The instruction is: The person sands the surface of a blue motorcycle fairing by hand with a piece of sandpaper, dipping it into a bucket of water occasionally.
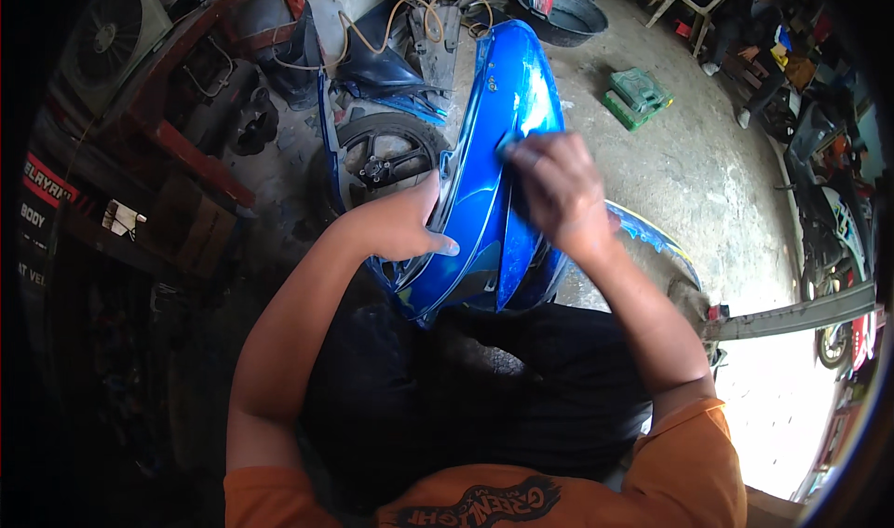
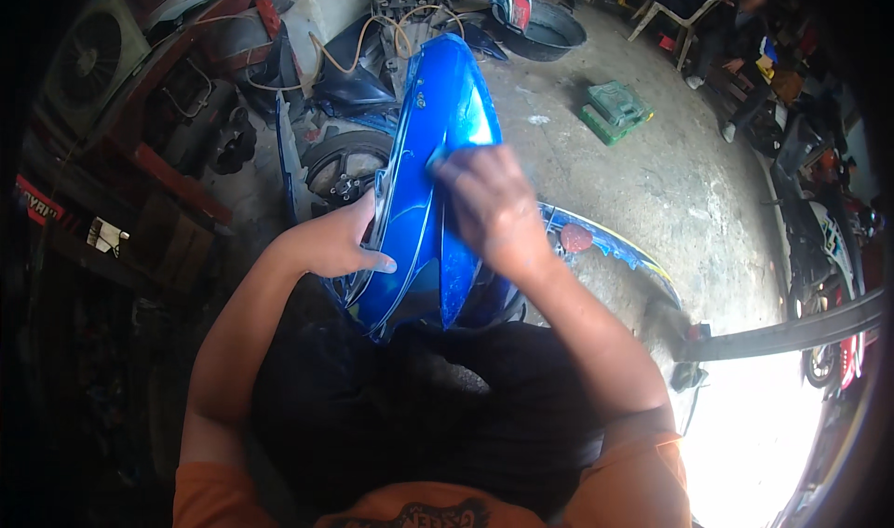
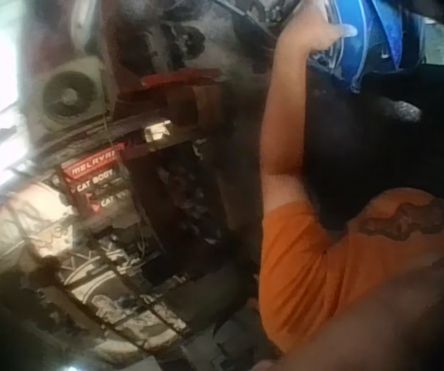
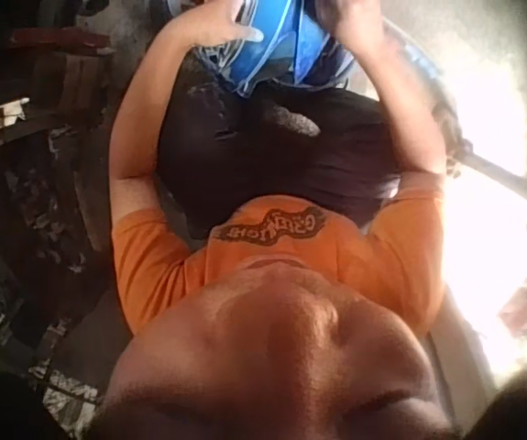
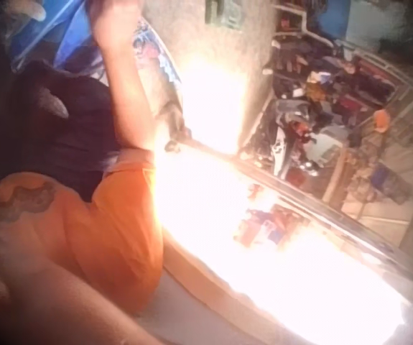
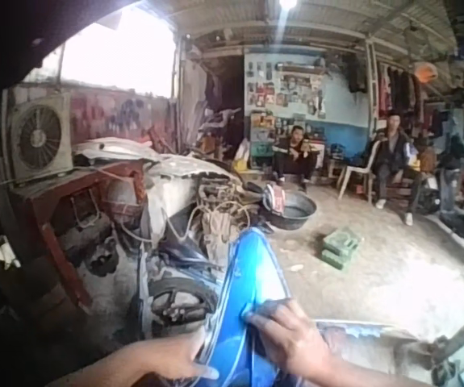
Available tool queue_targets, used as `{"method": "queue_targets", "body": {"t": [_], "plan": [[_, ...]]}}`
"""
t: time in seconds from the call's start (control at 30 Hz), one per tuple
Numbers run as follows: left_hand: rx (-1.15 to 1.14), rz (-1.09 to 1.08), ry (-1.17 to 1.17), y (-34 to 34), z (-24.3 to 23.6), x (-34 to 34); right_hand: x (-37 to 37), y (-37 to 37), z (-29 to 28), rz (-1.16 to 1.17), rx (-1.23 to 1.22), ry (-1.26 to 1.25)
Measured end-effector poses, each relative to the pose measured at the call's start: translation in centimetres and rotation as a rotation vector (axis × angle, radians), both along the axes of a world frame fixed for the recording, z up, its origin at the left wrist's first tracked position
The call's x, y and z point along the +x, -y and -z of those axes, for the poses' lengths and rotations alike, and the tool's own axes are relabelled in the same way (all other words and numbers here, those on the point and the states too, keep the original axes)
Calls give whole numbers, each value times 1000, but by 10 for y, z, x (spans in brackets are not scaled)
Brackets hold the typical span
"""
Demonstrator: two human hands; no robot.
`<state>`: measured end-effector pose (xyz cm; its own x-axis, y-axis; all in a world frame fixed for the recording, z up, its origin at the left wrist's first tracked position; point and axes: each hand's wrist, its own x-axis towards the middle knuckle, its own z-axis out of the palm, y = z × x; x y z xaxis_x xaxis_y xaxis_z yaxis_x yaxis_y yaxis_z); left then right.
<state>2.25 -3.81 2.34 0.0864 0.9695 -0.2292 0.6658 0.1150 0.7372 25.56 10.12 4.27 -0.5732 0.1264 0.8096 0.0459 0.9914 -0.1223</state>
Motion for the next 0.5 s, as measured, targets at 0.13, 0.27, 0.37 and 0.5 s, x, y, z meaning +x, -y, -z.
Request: {"method": "queue_targets", "body": {"t": [0.13, 0.27, 0.37, 0.5], "plan": [[-44, -40, -48, -1, -7, 8, 0, 9, 9, -142, 83, 177], [-22, -56, -10, 0, -5, 8, -6, -7, 1, 141, 25, -52], [29, -29, -7, 1, -3, 4, 3, -5, 9, 179, 31, -59], [-31, 31, 205, -2, -7, -2, 12, 13, 14, -41, 55, 141]]}}
